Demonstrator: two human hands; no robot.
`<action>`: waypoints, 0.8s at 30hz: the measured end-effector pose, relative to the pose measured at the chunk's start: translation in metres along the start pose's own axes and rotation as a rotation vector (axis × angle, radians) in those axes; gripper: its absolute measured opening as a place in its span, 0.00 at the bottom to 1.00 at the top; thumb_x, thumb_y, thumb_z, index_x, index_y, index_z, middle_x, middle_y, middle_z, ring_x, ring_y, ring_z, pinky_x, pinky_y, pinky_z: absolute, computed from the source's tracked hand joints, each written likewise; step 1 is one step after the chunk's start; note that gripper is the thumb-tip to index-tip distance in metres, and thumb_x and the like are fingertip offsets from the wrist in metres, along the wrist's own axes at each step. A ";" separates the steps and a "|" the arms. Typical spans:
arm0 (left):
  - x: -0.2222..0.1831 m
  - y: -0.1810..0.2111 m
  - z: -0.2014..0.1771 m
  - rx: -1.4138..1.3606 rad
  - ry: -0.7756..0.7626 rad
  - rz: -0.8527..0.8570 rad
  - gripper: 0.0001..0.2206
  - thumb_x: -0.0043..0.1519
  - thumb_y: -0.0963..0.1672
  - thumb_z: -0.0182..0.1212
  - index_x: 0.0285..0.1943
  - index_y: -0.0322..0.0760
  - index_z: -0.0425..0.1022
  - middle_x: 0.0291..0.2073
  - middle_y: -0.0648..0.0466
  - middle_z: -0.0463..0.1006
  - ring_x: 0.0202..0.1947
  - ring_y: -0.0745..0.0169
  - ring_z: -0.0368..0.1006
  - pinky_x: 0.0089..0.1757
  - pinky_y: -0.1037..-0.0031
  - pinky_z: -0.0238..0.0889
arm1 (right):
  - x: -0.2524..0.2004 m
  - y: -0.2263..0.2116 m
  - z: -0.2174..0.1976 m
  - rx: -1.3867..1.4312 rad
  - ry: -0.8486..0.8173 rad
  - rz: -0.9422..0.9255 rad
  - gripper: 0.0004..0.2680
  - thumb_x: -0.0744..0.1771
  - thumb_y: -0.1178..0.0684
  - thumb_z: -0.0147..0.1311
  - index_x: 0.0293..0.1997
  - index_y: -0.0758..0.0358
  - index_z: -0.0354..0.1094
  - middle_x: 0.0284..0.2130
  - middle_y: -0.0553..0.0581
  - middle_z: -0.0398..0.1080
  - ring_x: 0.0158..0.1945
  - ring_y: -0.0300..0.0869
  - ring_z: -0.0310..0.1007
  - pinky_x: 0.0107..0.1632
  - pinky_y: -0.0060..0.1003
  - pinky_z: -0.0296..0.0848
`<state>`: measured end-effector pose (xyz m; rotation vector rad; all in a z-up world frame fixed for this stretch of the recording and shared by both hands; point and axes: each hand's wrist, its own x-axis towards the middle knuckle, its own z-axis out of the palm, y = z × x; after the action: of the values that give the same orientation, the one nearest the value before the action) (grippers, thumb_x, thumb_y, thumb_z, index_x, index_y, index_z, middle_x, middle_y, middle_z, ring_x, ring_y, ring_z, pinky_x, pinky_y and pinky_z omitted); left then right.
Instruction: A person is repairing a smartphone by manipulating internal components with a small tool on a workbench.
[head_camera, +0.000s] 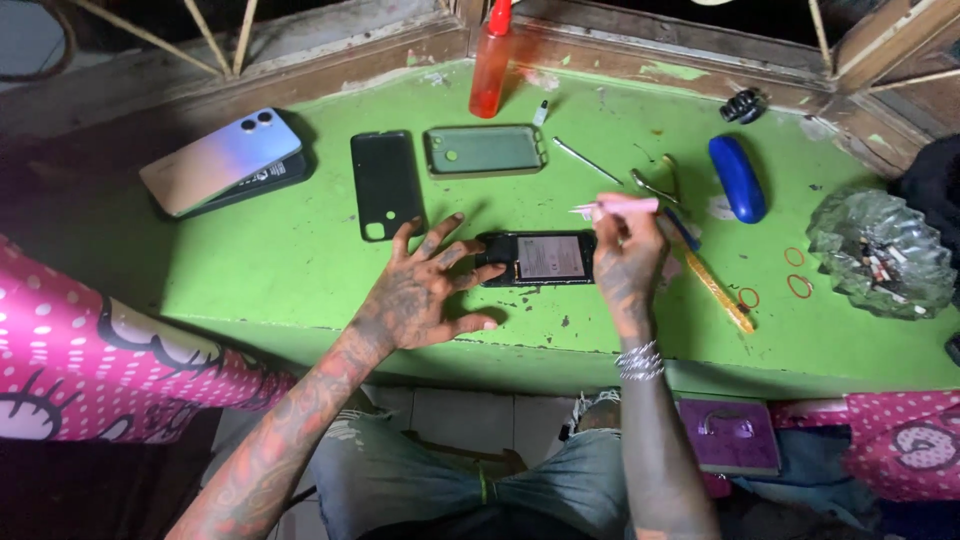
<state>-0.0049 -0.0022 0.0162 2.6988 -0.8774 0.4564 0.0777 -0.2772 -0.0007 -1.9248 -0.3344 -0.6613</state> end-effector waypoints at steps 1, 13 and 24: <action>0.001 0.001 0.000 0.004 0.001 0.006 0.30 0.57 0.67 0.50 0.56 0.57 0.79 0.58 0.59 0.70 0.73 0.49 0.47 0.62 0.42 0.37 | 0.010 -0.002 -0.007 0.001 0.006 -0.002 0.06 0.70 0.59 0.57 0.52 0.62 0.72 0.41 0.62 0.76 0.44 0.48 0.75 0.50 0.41 0.75; 0.008 0.011 -0.020 0.004 -0.190 -0.046 0.31 0.58 0.67 0.46 0.60 0.57 0.74 0.61 0.57 0.68 0.74 0.49 0.45 0.63 0.40 0.35 | 0.090 0.009 0.023 -0.875 -0.839 -0.056 0.10 0.68 0.56 0.54 0.51 0.43 0.77 0.43 0.49 0.75 0.54 0.48 0.73 0.57 0.47 0.74; 0.007 0.009 -0.016 -0.001 -0.180 -0.054 0.29 0.59 0.66 0.48 0.63 0.61 0.71 0.61 0.59 0.68 0.73 0.53 0.47 0.62 0.44 0.36 | 0.084 0.043 0.025 -0.890 -0.895 -0.234 0.12 0.69 0.55 0.50 0.56 0.41 0.72 0.45 0.52 0.73 0.58 0.48 0.67 0.57 0.46 0.73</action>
<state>-0.0088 -0.0076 0.0347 2.7876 -0.8472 0.2033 0.1748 -0.2779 0.0079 -3.0143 -0.9453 -0.0003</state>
